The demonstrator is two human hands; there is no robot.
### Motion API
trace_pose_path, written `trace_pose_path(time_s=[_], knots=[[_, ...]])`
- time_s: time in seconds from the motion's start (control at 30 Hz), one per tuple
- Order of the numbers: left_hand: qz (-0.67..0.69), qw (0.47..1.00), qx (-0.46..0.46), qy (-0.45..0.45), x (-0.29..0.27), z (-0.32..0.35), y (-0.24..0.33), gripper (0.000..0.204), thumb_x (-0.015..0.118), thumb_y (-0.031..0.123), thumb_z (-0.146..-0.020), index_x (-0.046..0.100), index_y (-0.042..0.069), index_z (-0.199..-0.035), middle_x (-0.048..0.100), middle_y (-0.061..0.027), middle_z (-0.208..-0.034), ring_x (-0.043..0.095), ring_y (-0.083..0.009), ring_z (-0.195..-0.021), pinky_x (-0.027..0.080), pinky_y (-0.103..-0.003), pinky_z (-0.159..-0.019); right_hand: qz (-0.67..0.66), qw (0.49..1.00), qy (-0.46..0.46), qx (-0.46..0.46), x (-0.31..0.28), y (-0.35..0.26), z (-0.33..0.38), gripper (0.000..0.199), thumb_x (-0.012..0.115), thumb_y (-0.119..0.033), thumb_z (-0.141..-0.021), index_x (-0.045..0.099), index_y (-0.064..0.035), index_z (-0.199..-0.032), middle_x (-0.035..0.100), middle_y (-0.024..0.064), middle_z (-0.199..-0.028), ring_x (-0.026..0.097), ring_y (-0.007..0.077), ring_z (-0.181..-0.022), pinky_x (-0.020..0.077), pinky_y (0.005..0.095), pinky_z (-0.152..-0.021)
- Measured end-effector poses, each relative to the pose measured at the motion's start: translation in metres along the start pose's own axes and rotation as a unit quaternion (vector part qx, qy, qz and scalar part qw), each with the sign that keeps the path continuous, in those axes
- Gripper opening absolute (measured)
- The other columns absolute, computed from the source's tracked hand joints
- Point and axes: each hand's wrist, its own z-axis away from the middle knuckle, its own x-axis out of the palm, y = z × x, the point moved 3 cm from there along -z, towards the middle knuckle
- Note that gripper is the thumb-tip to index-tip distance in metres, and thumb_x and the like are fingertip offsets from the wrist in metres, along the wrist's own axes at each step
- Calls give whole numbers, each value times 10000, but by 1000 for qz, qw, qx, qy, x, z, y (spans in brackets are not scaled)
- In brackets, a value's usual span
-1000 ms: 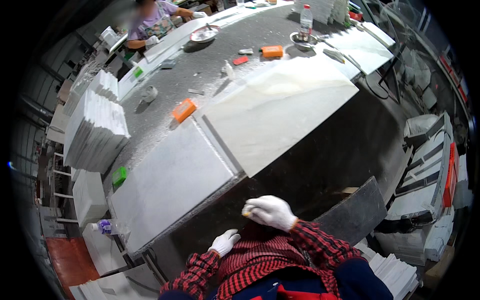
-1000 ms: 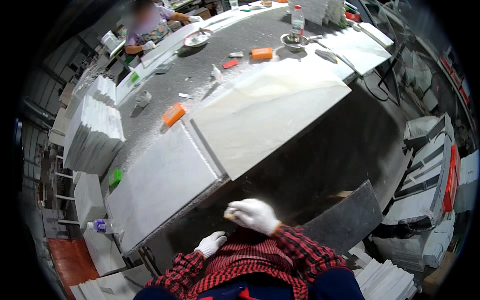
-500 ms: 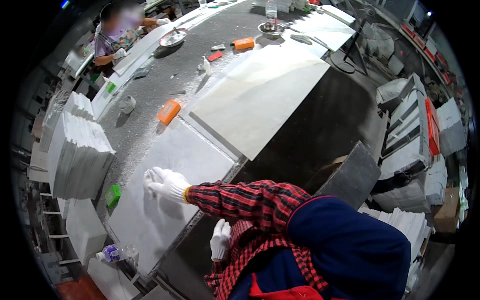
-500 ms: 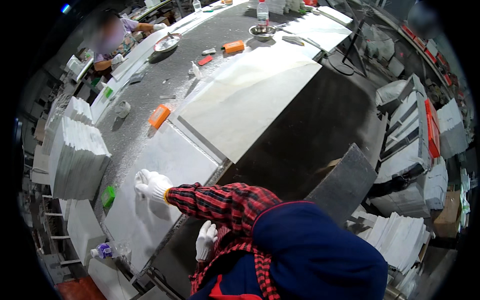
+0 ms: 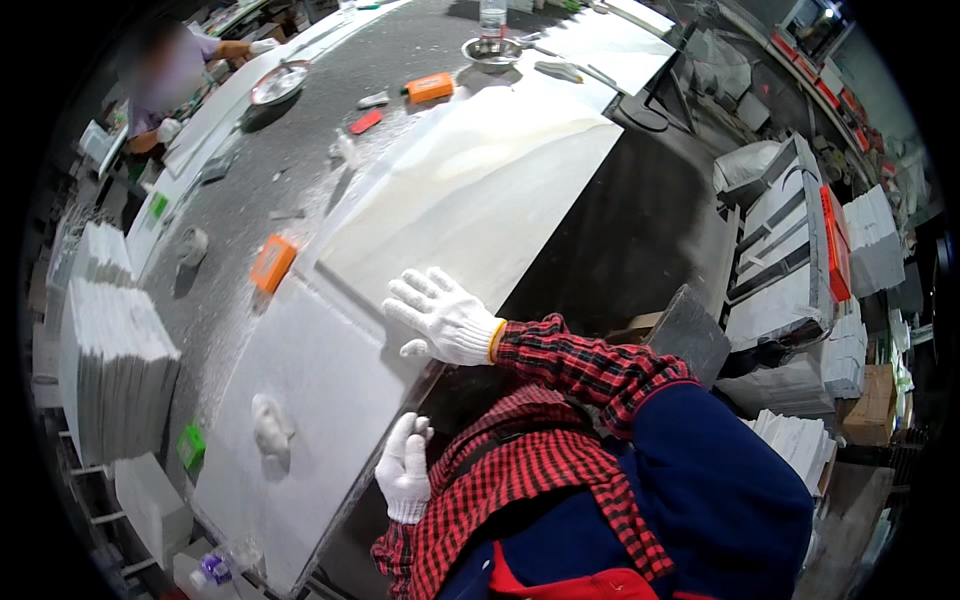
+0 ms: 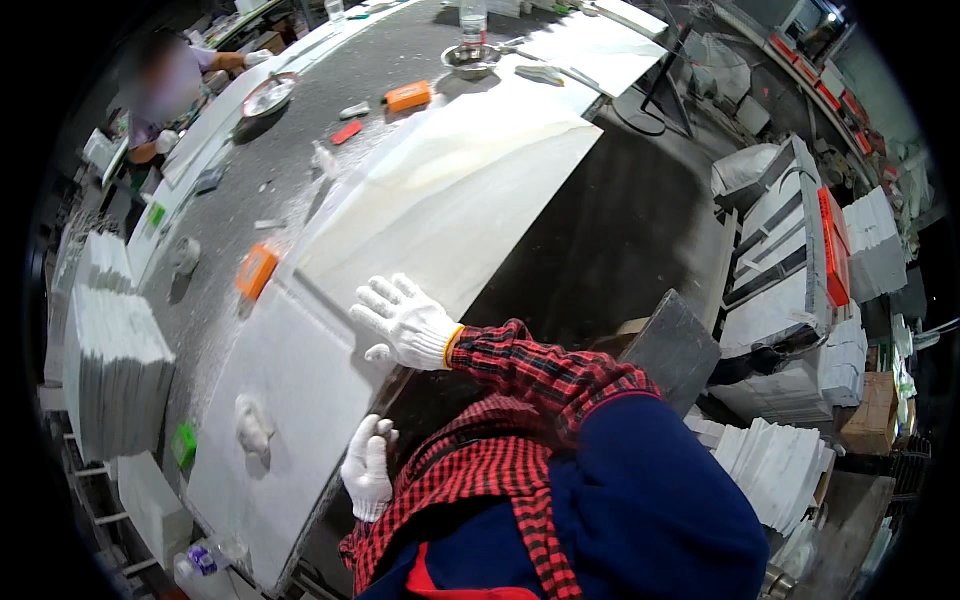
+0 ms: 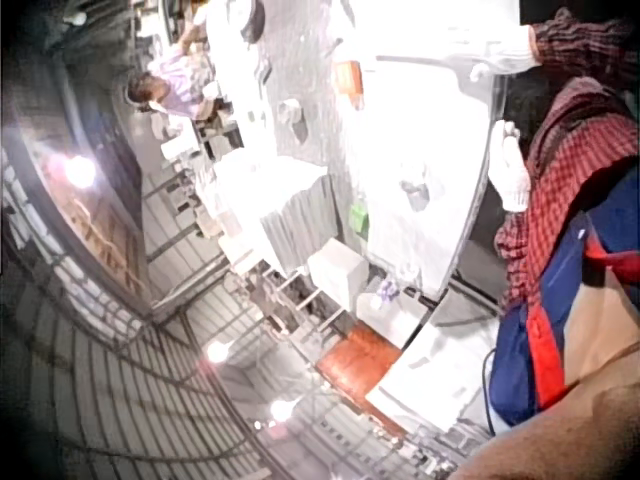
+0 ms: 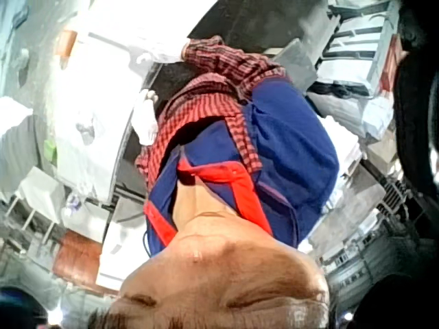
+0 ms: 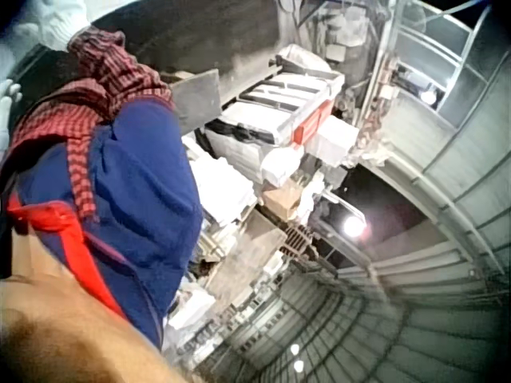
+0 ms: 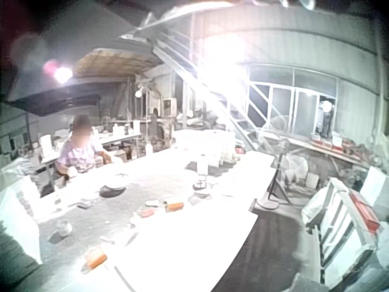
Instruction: The person applies a white paste to a large white stone slab using a putty knife, spreads it evenly, and scrapes off excess. They then wipe the slab with a cloth, stack it with other finished slabs, and repeat the process on a second slab.
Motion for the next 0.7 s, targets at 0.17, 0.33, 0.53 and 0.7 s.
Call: trace_pose_path(time_s=[0.17, 0.33, 0.53, 0.7], knots=[[-26, 980, 110, 162, 49, -49, 4, 343, 493, 43, -1026, 525, -103, -1334, 654, -185, -1215, 653, -232, -1088, 526, -351, -983, -63, 996, -53, -36, -15, 65, 9, 682, 659, -490, -826, 531, -58, -1338, 475, 173, -1447, 406, 351, -1388, 293, 505, -1159], [-256, 918, 103, 286, 96, -103, 20, 396, 508, 40, -995, 496, -62, -1378, 578, -190, -1360, 551, -295, -1268, 414, -389, -1103, -32, 998, -49, 22, -70, 198, 20, 774, 690, -542, -759, 544, -45, -1335, 501, 192, -1413, 400, 368, -1375, 298, 502, -1139], [-484, 822, 111, 278, 136, -133, 28, 463, 568, 75, -958, 479, -37, -1398, 510, -226, -1424, 467, -380, -1346, 358, -445, -1141, 133, 967, -135, 170, -139, 398, 46, 745, 651, -557, -816, 551, -48, -1350, 460, 227, -1463, 371, 396, -1397, 275, 502, -1152], [-533, 793, 87, 281, 146, -144, 29, 469, 576, 95, -950, 482, -38, -1389, 503, -234, -1421, 442, -414, -1352, 351, -486, -1139, 192, 954, -49, 223, -138, 471, 63, 713, 554, -559, -932, 488, -37, -1413, 428, 232, -1495, 385, 392, -1388, 292, 490, -1139]])
